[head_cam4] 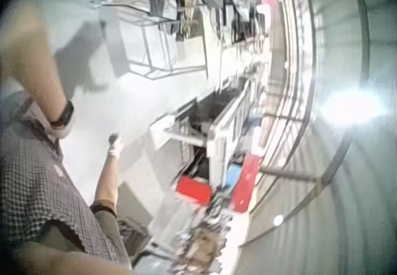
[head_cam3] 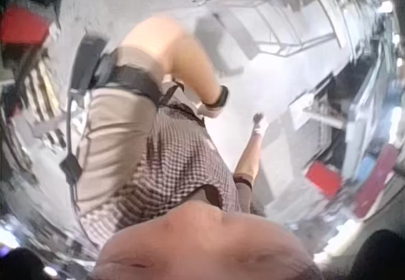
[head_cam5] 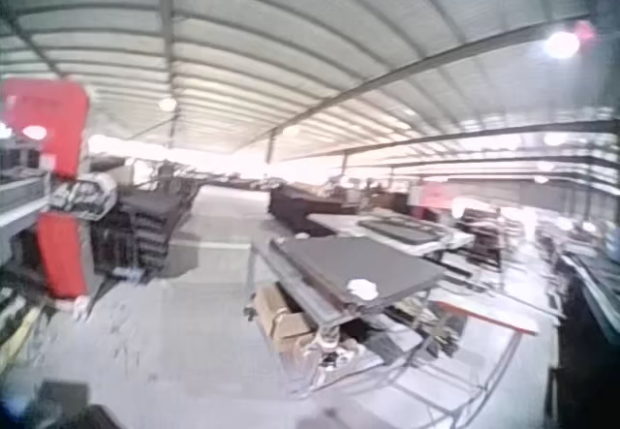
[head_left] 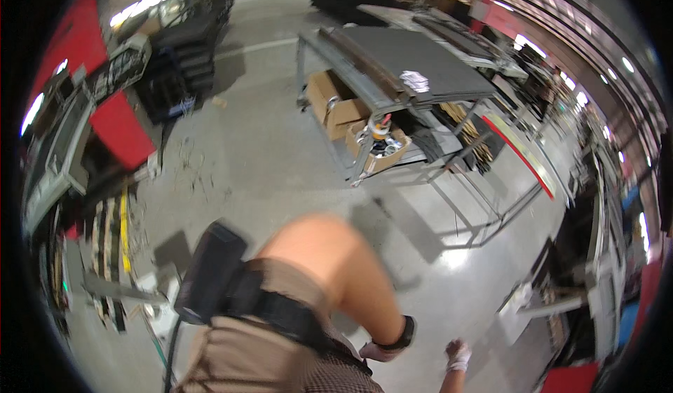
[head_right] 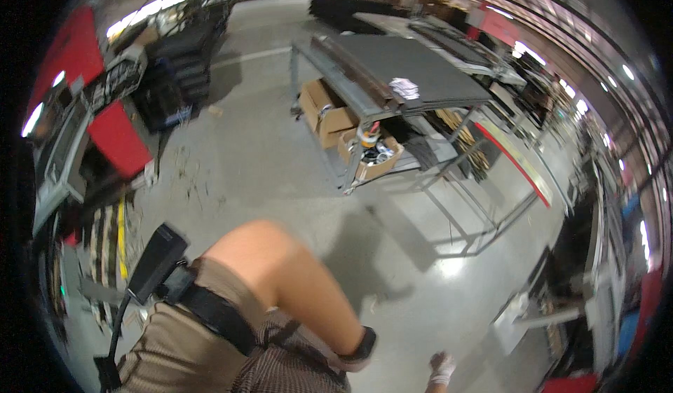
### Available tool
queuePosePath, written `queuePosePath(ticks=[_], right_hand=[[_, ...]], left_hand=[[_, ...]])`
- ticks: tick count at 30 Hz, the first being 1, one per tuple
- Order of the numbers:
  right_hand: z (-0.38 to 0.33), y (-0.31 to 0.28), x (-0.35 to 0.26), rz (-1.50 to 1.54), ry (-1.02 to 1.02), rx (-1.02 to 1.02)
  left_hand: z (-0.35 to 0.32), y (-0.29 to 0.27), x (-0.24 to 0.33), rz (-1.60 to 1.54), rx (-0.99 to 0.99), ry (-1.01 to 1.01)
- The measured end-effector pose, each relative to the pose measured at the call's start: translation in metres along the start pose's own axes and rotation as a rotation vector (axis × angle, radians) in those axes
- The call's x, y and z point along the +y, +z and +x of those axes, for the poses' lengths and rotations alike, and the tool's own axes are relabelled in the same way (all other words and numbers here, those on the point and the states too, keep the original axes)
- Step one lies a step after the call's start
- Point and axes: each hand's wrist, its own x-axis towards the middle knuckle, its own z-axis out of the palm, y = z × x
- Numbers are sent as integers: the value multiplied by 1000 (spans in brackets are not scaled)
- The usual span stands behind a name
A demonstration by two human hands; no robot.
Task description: Operating an industrial machine to process large black material sheets, including loading material, using control panels, and cutting with a knife.
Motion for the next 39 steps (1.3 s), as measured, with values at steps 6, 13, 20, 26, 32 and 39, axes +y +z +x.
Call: queuePosePath(ticks=[6, 13, 20, 26, 32, 39], right_hand=[[69, 318, -149, -490, -429, -302], [92, 388, -65, -1001, 140, -399], [285, 406, -29, -578, 638, -123], [444, 788, -148, -692, 29, -494], [472, 1118, -229, -764, -459, -1021], [428, 1284, -210, -1561, -1039, -1159]], left_hand=[[-46, -33, -193, -131, 133, -127], [-88, -101, -424, -91, 205, -140], [-135, -49, -707, -796, 879, -383], [-177, 99, -938, -934, 1863, -1090], [-212, 172, -1070, -1288, 1608, -1590], [-236, 116, -1094, -1475, 926, -1724]])
